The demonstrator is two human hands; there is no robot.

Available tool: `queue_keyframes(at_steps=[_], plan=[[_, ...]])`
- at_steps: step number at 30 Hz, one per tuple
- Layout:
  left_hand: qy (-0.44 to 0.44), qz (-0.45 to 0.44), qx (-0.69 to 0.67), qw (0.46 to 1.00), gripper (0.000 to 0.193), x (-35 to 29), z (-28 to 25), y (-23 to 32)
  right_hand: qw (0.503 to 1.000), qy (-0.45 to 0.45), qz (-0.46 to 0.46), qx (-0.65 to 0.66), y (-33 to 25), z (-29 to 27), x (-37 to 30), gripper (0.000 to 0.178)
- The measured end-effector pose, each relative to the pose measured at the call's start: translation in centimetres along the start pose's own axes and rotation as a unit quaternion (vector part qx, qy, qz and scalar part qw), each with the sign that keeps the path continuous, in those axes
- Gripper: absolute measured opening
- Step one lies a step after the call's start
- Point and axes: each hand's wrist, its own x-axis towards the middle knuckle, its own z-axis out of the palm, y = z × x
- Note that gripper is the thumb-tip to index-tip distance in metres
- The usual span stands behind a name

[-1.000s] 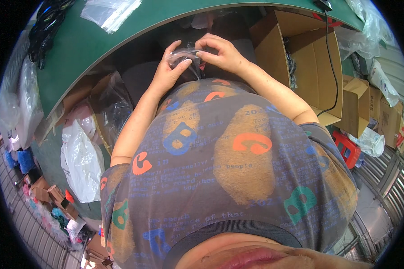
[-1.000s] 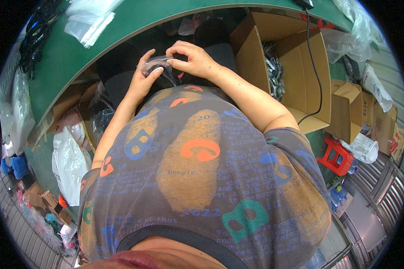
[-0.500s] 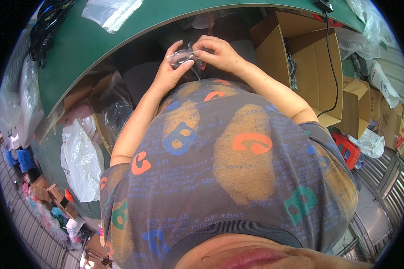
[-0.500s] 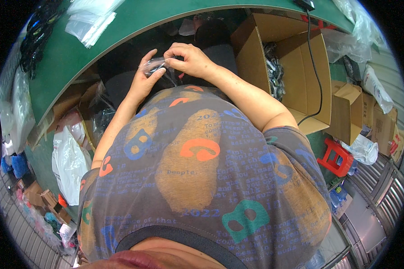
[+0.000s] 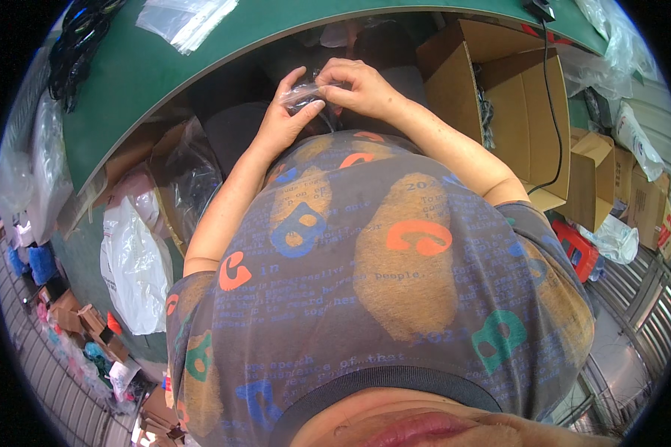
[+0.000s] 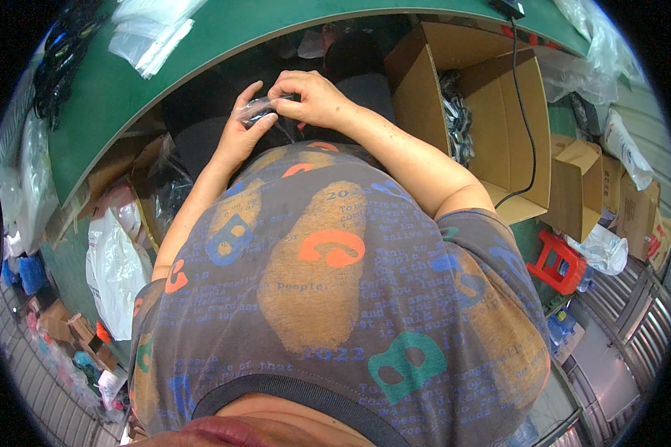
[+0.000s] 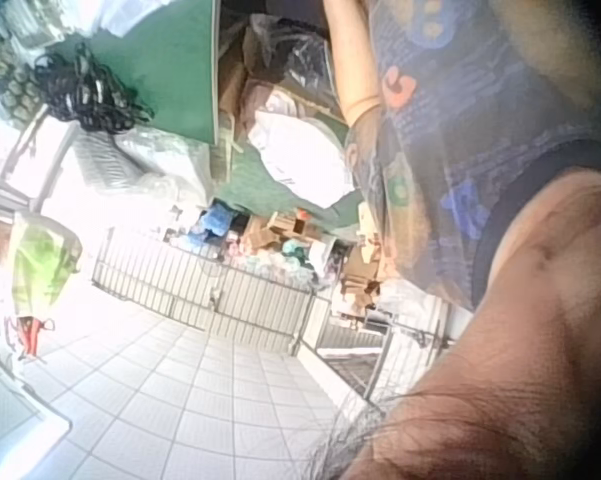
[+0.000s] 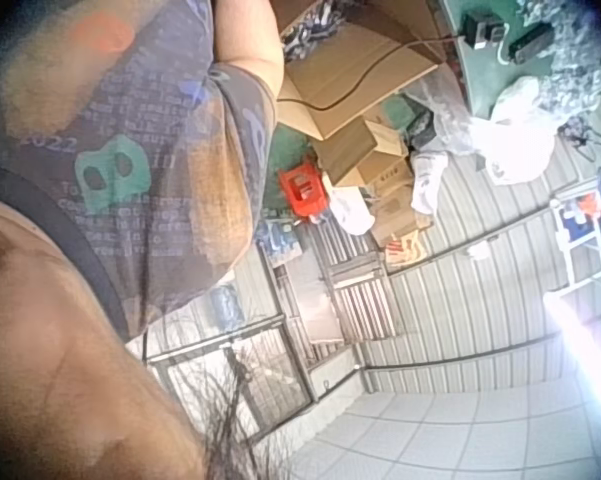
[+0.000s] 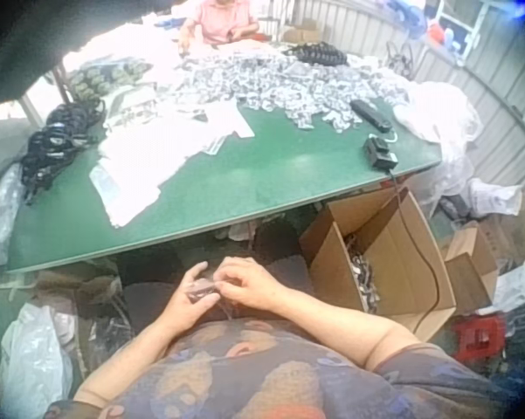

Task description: Packaging swimming goggles into plastic bags at a factory workbench.

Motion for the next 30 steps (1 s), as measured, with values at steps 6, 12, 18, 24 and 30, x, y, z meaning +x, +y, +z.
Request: queue_keyframes(at_steps=[6, 12, 18, 24, 30], plan=[[0.001, 0.025, 0.002, 1.000, 0.077, 0.2, 0.1, -0.7, 0.998, -0.014, 0.040, 0.048, -0.6, 0.3, 0.3, 0.015], [0.003, 0.032, 0.009, 0.999, 0.078, 0.2, 0.2, -0.9, 0.996, -0.017, 0.072, 0.052, -1.0, 0.5, 0.4, 0.015], [-0.008, 0.021, -0.014, 1.000, 0.078, 0.3, 0.2, -1.3, 0.998, -0.032, 0.047, 0.016, -1.4, 0.3, 0.8, 0.016], [-0.003, 0.131, 0.032, 0.991, 0.076, 1.2, -0.1, -3.0, 0.996, -0.035, 0.016, -0.078, -2.6, 0.0, 1.4, 0.018], [-0.018, 0.052, 0.024, 0.998, 0.075, 0.7, 0.5, -1.1, 0.982, -0.057, 0.023, -0.176, -3.4, -0.2, 1.6, 0.021]])
